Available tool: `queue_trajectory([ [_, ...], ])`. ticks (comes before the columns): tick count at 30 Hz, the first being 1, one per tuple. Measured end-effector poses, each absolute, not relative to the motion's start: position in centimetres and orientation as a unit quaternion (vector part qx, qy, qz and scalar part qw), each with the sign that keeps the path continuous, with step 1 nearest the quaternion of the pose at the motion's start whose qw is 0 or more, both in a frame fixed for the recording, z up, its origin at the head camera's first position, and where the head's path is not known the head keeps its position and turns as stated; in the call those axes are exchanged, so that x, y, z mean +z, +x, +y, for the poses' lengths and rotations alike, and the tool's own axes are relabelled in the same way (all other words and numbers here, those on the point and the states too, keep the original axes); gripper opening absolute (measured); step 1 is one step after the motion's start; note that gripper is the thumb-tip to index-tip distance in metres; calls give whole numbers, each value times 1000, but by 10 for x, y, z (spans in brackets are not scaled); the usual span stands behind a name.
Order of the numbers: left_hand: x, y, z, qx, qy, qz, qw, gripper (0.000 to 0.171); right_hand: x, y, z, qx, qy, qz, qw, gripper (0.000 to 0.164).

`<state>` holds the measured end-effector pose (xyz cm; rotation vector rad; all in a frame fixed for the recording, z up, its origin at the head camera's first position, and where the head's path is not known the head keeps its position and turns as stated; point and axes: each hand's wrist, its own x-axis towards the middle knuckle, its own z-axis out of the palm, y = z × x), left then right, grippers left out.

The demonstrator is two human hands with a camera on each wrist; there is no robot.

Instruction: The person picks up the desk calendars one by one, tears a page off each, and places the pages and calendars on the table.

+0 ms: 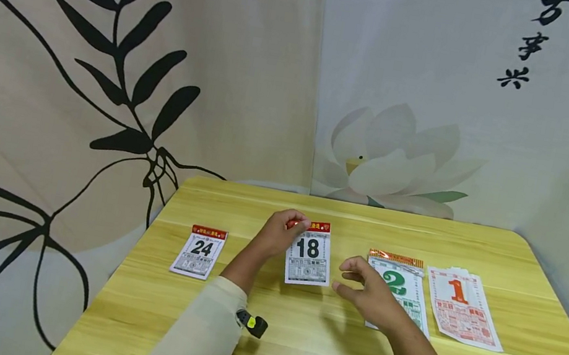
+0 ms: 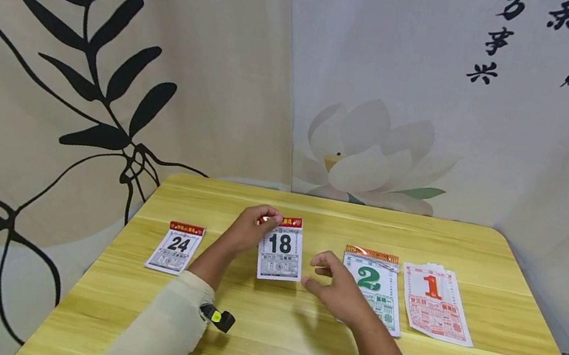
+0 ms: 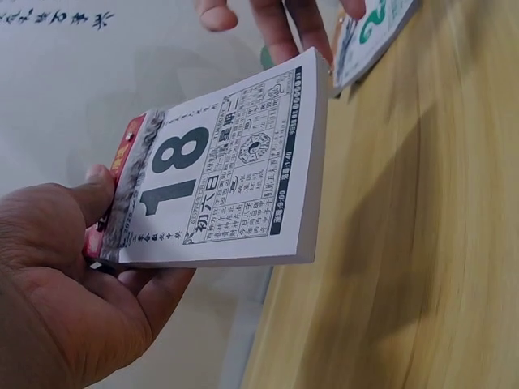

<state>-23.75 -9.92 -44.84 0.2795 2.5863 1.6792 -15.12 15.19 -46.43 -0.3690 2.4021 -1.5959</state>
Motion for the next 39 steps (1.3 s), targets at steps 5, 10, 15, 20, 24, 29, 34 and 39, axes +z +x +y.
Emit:
queue_trajectory([
  [5, -450, -236, -91, 550, 97, 829, 23, 24, -465, -152, 152, -563, -166, 799, 133, 38],
  [10, -453, -236, -84, 550, 105, 828, 31, 25, -465, -153, 154, -572, -181, 786, 145, 44],
  [15, -454, -236, -78, 541, 110, 833, 35, 28, -466, -152, 155, -586, -179, 775, 152, 42],
  [20, -456, -236, -74, 541, 105, 833, 41, 29, -468, -152, 155, -587, -172, 777, 148, 38],
  [24, -457, -237, -70, 546, 103, 831, 35, 29, -467, -152, 157, -570, -174, 791, 138, 35],
  [29, -453, -236, -65, 557, 92, 825, 29, 28, -469, -154, 157, -569, -165, 795, 132, 34],
  [34, -450, -234, -63, 563, 72, 822, 32, 29, -468, -153, 156, -575, -157, 792, 129, 35],
  [39, -451, -233, -61, 574, 64, 816, 38, 29, -465, -151, 156, -573, -145, 797, 127, 33],
])
